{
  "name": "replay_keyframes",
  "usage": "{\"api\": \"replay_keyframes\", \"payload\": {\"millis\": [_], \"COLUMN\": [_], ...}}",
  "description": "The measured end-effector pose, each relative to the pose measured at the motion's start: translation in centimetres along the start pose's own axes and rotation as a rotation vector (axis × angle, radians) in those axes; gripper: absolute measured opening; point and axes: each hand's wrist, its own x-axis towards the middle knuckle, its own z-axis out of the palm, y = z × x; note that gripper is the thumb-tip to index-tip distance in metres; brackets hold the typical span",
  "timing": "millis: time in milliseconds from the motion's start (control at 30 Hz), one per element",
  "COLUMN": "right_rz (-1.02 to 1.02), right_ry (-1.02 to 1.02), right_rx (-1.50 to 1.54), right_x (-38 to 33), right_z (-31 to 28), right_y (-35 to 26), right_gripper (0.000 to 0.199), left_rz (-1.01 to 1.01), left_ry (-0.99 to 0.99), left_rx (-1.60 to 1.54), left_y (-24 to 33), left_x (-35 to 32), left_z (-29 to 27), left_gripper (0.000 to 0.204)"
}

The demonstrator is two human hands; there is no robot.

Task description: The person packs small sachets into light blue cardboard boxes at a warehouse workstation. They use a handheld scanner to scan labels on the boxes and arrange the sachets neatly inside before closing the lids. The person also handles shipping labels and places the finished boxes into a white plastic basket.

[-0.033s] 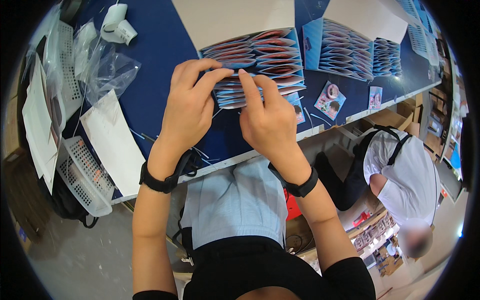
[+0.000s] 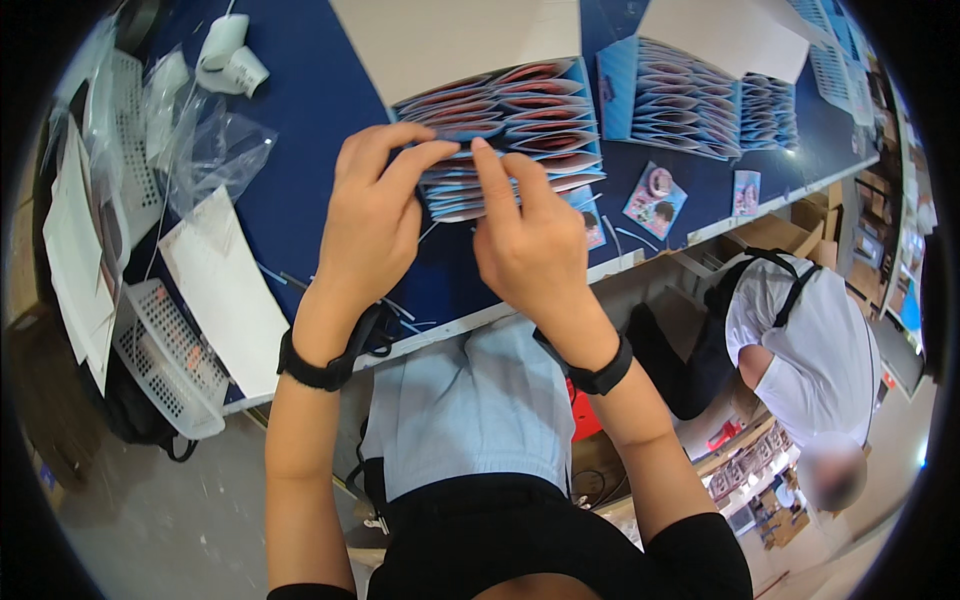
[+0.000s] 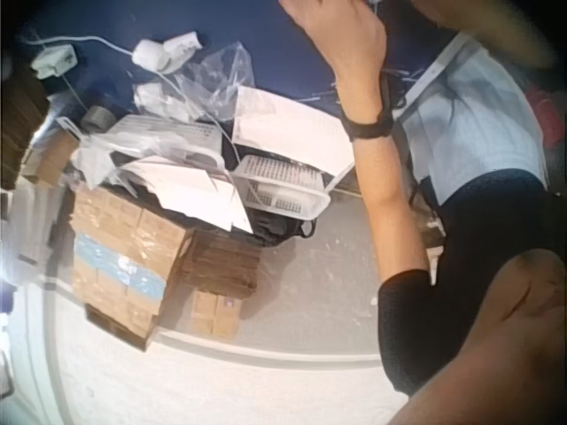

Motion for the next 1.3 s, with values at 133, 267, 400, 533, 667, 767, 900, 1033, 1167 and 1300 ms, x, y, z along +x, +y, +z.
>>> {"api": "replay_keyframes", "payload": {"millis": [133, 267, 400, 533, 667, 767, 900, 1033, 1167, 1300], "right_rz": [0.005, -0.013, -0.009, -0.013, 0.012, 0.022, -0.015, -0.028, -0.042, -0.027], "right_ry": [-0.049, -0.03, -0.009, -0.042, -0.005, 0.048, -0.024, -0.031, 0.011, -0.041], "right_rx": [-0.066, -0.076, -0.057, -0.071, -0.038, -0.014, -0.037, -0.051, -0.041, -0.094], "right_x": [0.24, 0.1, 0.14, 0.25, 0.38, 0.42, 0.42, 0.4, 0.58, 0.98], "right_z": [-0.3, 0.08, 0.21, 0.03, -0.04, 0.12, 0.02, 0.12, 0.38, 0.09], "right_y": [-0.26, 0.2, 0.29, 0.17, 0.07, 0.12, 0.4, 0.45, 0.54, 0.17], "right_gripper": [0.054, 0.055, 0.054, 0.054, 0.044, 0.036, 0.032, 0.035, 0.045, 0.052], "left_rz": [-0.047, -0.011, 0.001, 0.005, -0.033, -0.033, -0.033, -0.038, -0.042, -0.037], "left_ry": [0.017, 0.0, 0.006, 0.008, -0.023, -0.021, -0.005, 0.017, 0.014, 0.003], "left_rx": [-0.015, 0.014, 0.006, -0.002, -0.034, -0.04, -0.059, -0.098, -0.097, -0.077], "left_y": [0.38, 0.56, 0.53, 0.4, 0.45, 0.33, 0.35, 0.43, 0.41, 0.38], "left_x": [-0.17, -0.11, 0.09, -0.02, -0.09, -0.16, -0.17, -0.13, -0.15, -0.21], "left_z": [-0.24, -0.25, -0.2, -0.18, -0.32, -0.21, -0.08, 0.09, 0.1, 0.09], "left_gripper": [0.041, 0.042, 0.043, 0.043, 0.045, 0.045, 0.045, 0.044, 0.044, 0.044]}}
